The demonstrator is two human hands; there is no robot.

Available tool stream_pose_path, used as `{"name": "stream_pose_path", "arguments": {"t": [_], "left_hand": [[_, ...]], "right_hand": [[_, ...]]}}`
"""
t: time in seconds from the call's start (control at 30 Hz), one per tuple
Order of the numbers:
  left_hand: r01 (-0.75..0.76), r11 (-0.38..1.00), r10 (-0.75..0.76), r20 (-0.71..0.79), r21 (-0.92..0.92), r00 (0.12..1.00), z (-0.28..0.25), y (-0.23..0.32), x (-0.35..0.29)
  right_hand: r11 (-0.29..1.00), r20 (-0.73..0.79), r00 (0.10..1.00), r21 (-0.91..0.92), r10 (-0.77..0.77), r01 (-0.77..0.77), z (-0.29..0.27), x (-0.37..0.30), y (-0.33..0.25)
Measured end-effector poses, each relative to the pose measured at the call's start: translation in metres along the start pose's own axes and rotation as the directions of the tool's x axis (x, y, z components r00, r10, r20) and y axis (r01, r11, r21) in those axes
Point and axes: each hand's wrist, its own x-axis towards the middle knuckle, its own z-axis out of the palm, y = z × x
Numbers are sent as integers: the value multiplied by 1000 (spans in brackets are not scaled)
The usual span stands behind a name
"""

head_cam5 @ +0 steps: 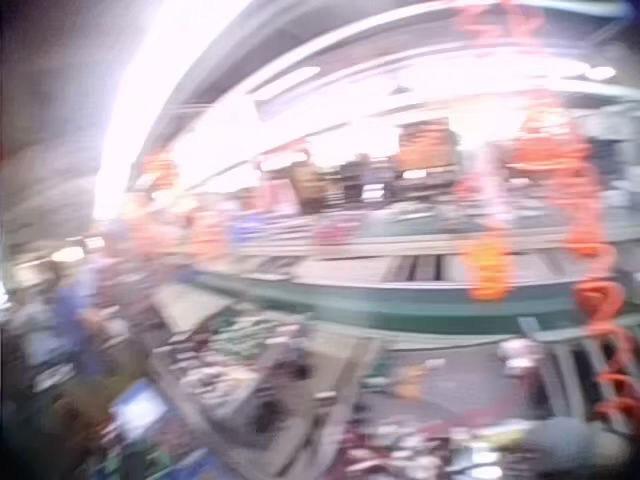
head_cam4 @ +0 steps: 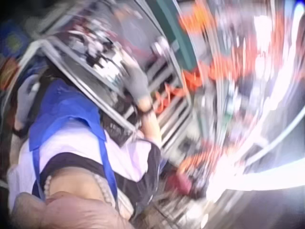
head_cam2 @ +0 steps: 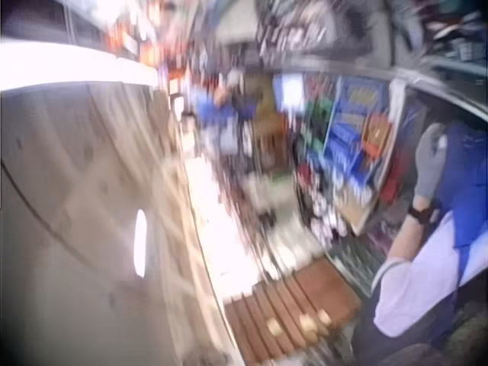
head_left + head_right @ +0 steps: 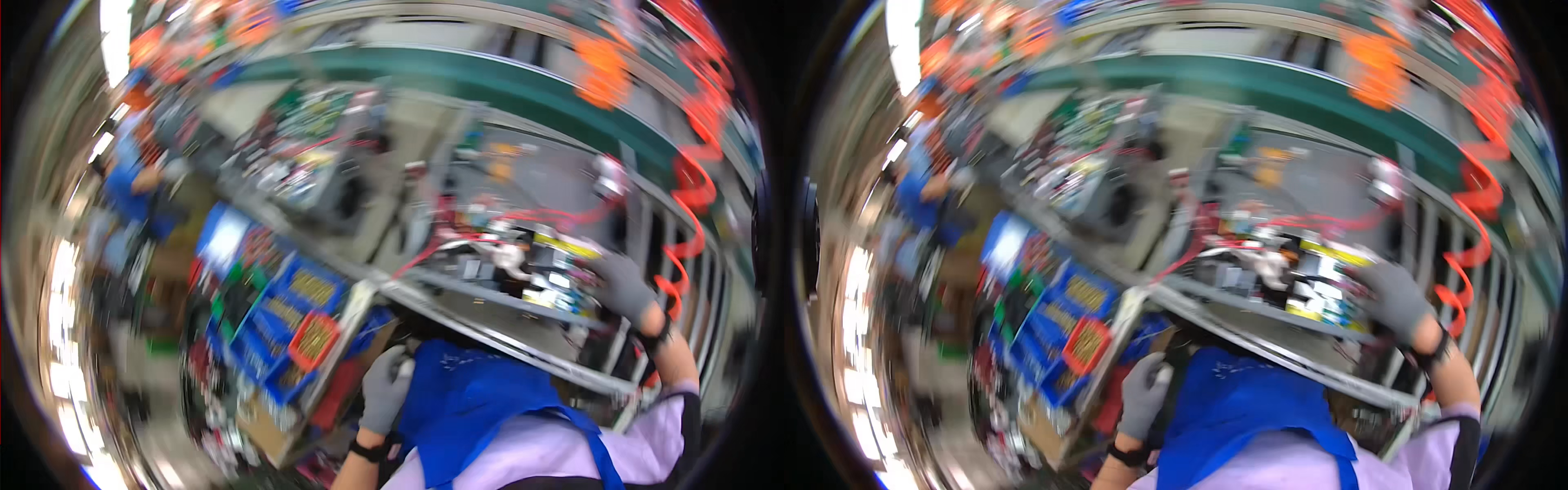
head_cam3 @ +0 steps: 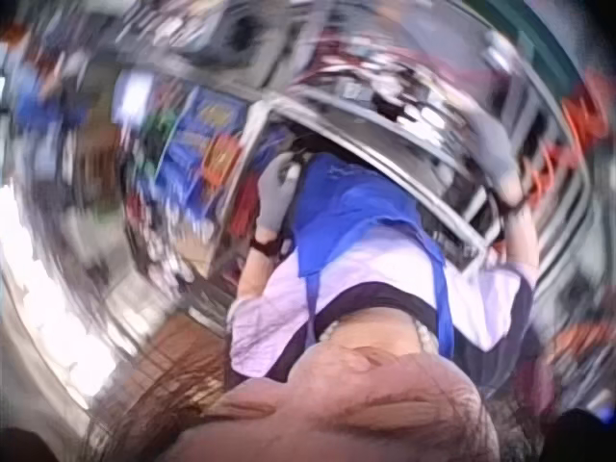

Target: Assembling and wiring components into an electronic unit on a factory conveyor belt.

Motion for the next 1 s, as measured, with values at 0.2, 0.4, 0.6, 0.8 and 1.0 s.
{"name": "stream_pose_path", "arguments": {"t": [0.2,0.4,0.6,0.8,1.0], "left_hand": [[112,984,-74,-257,139,964,-83,-56,-1],[364,917,-263,-436,165,861,-195,-154,28],[454,809,-208,-539,375,816,-281,-246,83],[489,805,-199,-625,335,755,-402,-307,135],[559,448,-446,-367,698,816,-470,-353,155]], "right_hand": [[989,68,998,150,3,-13,-23,5,-12],[995,-414,906,9,92,-97,-58,-15,-55],[992,-528,840,66,124,-105,-39,-27,-151],[980,-451,876,168,173,-107,18,2,-234],[941,-455,857,324,243,-95,61,45,-326]]}}
